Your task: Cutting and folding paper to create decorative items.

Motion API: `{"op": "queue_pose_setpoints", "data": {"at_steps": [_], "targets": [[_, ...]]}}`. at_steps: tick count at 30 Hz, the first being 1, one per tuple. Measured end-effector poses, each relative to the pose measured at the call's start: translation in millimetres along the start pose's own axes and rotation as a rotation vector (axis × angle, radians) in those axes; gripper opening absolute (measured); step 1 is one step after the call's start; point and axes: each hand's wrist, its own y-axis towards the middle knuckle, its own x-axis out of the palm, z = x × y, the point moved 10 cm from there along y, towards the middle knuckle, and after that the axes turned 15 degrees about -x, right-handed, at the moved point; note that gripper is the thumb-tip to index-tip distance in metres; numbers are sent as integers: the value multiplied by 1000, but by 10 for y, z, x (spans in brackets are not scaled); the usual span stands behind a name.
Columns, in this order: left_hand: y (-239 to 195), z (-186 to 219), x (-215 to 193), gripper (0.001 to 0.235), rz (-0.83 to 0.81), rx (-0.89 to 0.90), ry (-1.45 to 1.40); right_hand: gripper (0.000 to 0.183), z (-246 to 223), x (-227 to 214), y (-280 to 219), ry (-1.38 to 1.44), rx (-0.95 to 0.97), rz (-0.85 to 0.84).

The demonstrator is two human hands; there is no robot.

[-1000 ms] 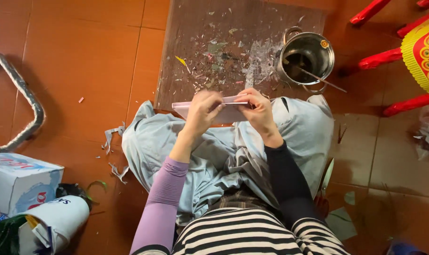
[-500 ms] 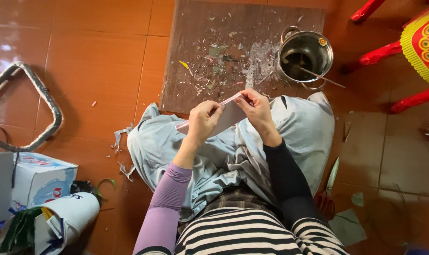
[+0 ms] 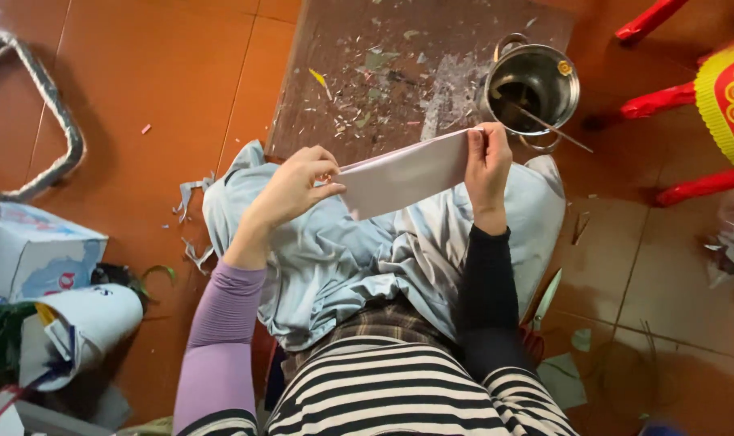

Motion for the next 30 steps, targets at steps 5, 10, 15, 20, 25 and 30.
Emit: {"op": "queue_pose_setpoints", "data": {"at_steps": [5,10,15,20,25,30], "targets": [[-171,8,-3,17,-159,39,-136,16,-120,-5,-14,-83,-123,57],[-142,-33,-13,21,-22,-94,-83,14,-195,9,-72,-128,-181,110],[-76,-274,-93,26,95,-302,-599,14,-252,-21,-84,-130,-202,193],[-110,-257,-217,28,221,-300,-714,15,-226,-4,-111,-99,-94,225],[-17,-691,180,8,116,-416,-874,17,-276,-2,-99,-116,-136,242],[-21,-656,132,10,169,-413,-1011,19,-195,-16,-116,-142,-87,281]]}}
